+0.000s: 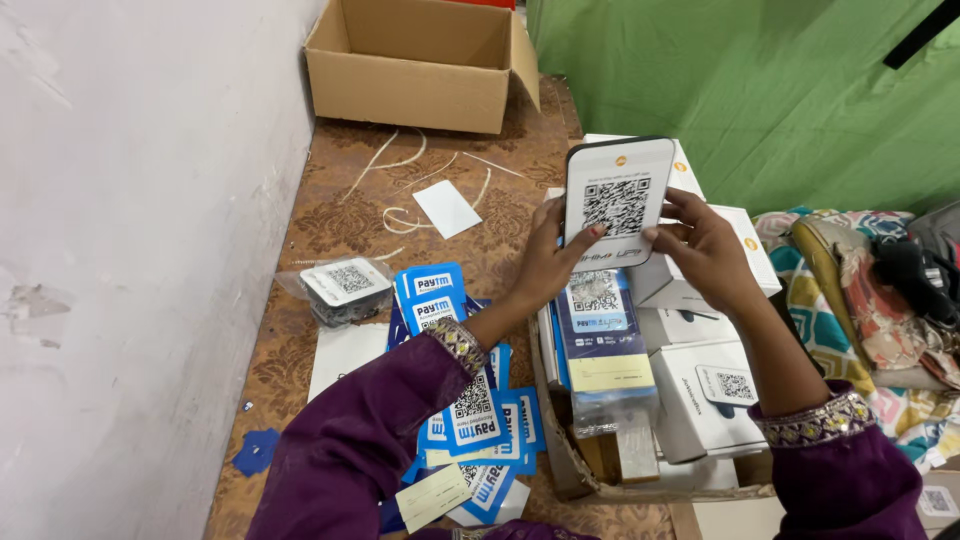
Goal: The person organizes small white boxes and blue Paytm cards on a table. They stack the white boxes into a larger cardboard container and sort through a pile of blue cards, placing some into a plastic sleeve.
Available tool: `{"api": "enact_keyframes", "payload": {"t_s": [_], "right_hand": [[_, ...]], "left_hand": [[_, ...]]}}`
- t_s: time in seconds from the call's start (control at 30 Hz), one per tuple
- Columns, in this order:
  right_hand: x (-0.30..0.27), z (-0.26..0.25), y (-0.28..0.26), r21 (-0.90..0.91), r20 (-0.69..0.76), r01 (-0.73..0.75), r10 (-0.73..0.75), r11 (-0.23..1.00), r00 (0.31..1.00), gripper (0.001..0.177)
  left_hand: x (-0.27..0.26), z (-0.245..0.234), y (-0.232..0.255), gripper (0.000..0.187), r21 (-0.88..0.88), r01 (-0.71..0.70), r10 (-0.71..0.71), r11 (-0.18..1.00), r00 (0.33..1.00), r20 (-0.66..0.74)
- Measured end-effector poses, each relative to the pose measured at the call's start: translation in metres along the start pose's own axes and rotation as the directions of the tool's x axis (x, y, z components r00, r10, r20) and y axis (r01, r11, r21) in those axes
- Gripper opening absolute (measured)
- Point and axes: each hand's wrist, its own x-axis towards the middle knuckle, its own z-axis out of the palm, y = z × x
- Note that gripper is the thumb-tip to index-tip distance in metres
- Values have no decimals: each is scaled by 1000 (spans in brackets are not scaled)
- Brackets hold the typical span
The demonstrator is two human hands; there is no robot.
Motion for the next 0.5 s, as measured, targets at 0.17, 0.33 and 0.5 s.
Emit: {"api": "enact_keyframes", "payload": {"t_s": [0.17, 0.33, 0.5], "right_hand": [[60, -37, 52, 232, -102, 11, 13, 973, 995, 32], [97, -53, 81, 232, -163, 52, -14, 971, 987, 28], [109, -55, 87, 243, -198, 41, 8, 969, 980, 28]], "left_hand": [[86, 29, -29, 56, -77, -65, 76, 995, 986, 147], [133, 47, -66, 58, -193, 28, 19, 981, 971, 239], [151, 61, -92, 57, -315, 200, -126, 928, 962, 242]]}}
